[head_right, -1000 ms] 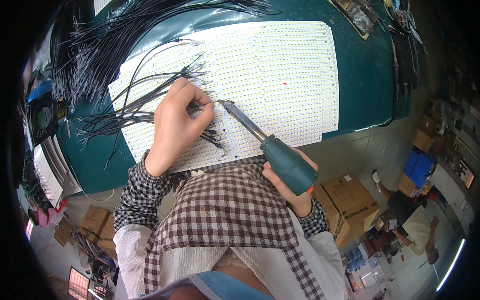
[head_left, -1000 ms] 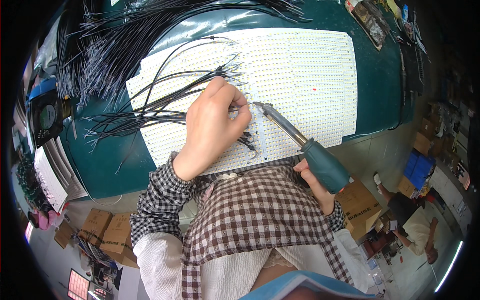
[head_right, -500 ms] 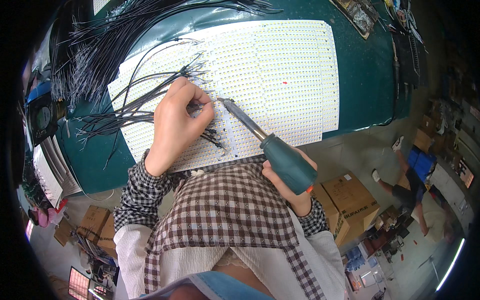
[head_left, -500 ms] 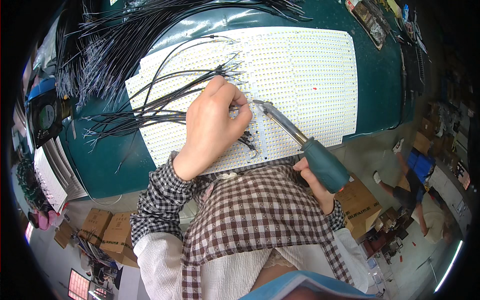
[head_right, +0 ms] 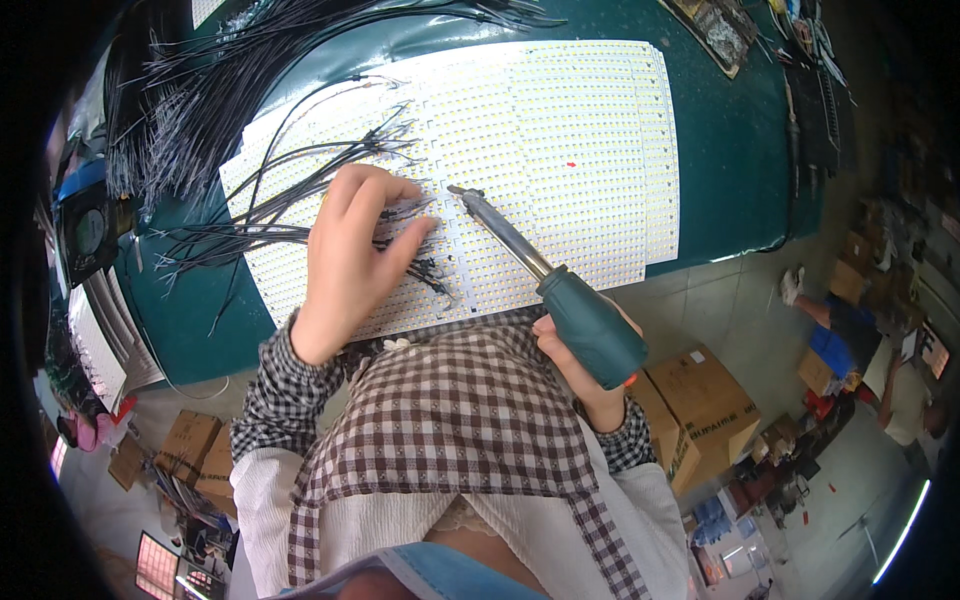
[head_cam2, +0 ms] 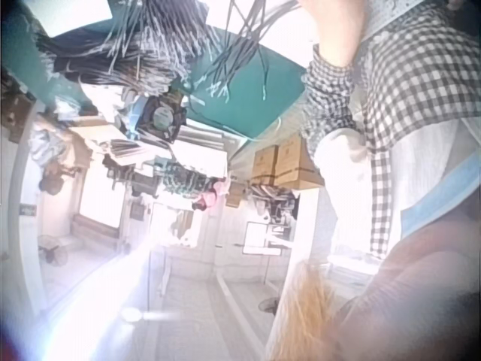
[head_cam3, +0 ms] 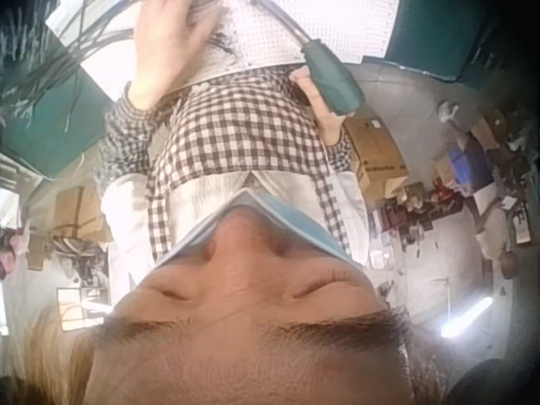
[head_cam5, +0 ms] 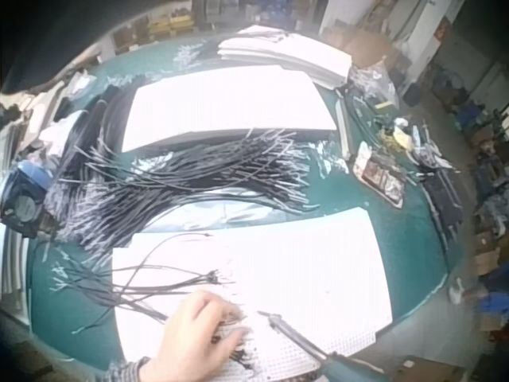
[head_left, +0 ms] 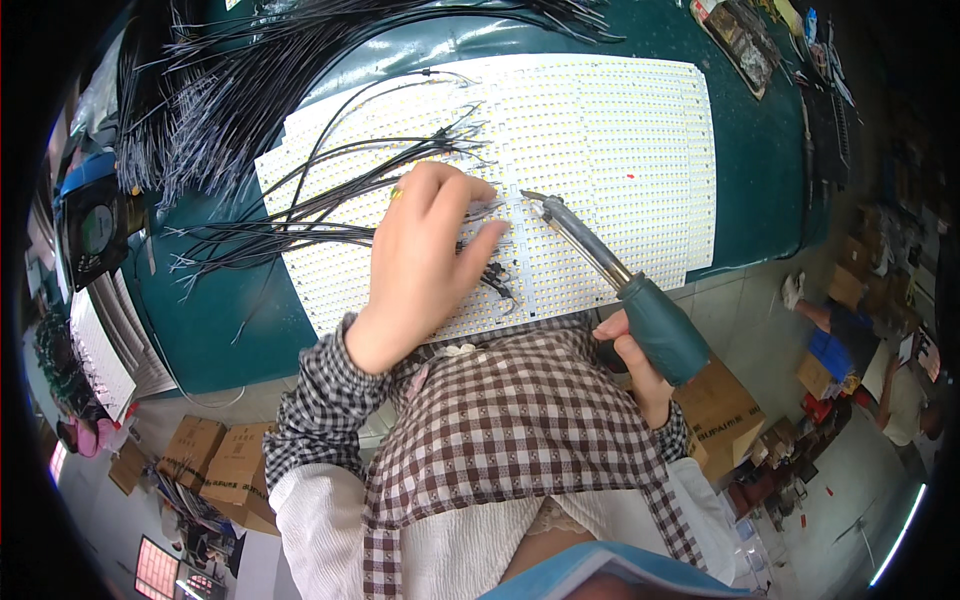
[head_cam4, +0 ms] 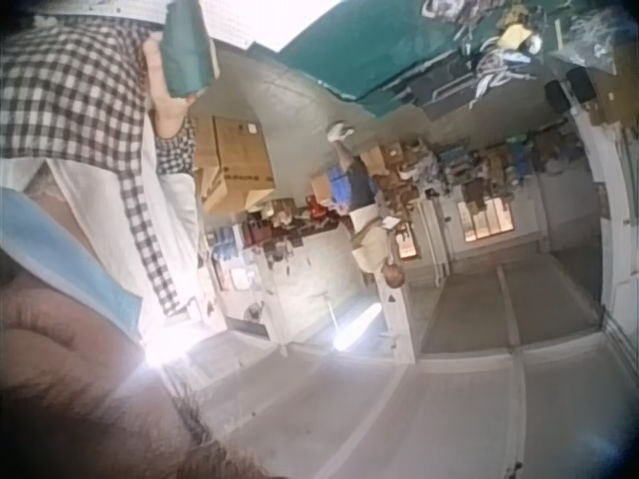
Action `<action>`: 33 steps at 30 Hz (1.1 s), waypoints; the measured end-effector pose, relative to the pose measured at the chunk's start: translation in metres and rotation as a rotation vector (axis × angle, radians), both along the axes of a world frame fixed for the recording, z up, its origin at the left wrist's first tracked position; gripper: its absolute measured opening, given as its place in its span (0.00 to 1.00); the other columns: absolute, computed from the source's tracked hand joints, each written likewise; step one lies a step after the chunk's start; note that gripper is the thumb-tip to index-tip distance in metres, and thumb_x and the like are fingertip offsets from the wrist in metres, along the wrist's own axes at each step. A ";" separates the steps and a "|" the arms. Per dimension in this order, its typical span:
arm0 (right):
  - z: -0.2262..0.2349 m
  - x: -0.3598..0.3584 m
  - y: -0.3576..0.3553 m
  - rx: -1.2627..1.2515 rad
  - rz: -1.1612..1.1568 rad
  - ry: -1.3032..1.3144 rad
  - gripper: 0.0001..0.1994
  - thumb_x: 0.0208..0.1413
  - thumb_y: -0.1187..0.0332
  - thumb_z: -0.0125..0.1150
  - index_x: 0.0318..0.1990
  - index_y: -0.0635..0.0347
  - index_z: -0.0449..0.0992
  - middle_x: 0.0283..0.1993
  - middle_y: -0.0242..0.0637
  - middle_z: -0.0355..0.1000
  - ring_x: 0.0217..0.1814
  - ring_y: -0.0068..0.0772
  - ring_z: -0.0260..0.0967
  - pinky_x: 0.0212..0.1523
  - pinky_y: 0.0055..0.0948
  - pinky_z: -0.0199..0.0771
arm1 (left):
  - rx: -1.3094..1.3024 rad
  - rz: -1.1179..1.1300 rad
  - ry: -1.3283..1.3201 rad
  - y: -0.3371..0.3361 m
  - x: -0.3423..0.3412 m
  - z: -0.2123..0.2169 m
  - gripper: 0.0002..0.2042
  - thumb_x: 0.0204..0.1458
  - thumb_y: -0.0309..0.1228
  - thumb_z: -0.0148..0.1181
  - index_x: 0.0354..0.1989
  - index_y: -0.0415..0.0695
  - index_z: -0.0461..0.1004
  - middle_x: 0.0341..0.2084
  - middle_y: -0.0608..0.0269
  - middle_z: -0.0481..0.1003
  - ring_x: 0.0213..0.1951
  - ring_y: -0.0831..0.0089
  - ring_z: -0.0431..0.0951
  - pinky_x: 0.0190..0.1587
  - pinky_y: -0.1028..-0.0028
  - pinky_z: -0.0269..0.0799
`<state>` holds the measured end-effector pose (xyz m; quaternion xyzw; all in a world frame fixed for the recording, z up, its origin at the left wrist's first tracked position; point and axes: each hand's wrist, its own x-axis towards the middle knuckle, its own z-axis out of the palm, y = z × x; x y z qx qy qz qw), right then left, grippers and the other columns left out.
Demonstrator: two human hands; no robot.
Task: The person solders wire bundles onto a large LED panel at a workstation. This is done using a soldering iron and solder wire.
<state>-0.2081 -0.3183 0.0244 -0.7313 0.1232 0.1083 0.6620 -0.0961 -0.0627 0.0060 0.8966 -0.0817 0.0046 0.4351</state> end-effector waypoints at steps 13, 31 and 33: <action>0.005 0.006 -0.001 0.054 0.037 -0.020 0.14 0.62 0.66 0.61 0.42 0.73 0.75 0.39 0.48 0.75 0.40 0.39 0.76 0.43 0.38 0.81 | 0.124 -0.140 -0.131 0.011 -0.030 0.001 0.09 0.49 0.18 0.65 0.38 0.41 0.76 0.34 0.57 0.76 0.33 0.61 0.78 0.33 0.68 0.73; 0.002 -0.003 -0.006 0.112 -0.026 -0.010 0.21 0.53 0.80 0.68 0.54 0.75 0.72 0.44 0.50 0.79 0.45 0.39 0.80 0.44 0.34 0.85 | -0.006 0.014 0.164 -0.004 -0.008 -0.004 0.04 0.48 0.22 0.65 0.30 0.41 0.76 0.27 0.64 0.73 0.27 0.74 0.76 0.29 0.75 0.71; 0.002 0.000 -0.008 0.109 -0.026 0.005 0.22 0.53 0.80 0.69 0.54 0.75 0.71 0.44 0.51 0.79 0.44 0.38 0.80 0.44 0.34 0.85 | 0.028 0.007 0.172 -0.004 -0.005 -0.008 0.04 0.47 0.22 0.65 0.29 0.41 0.75 0.27 0.65 0.73 0.27 0.74 0.76 0.28 0.75 0.70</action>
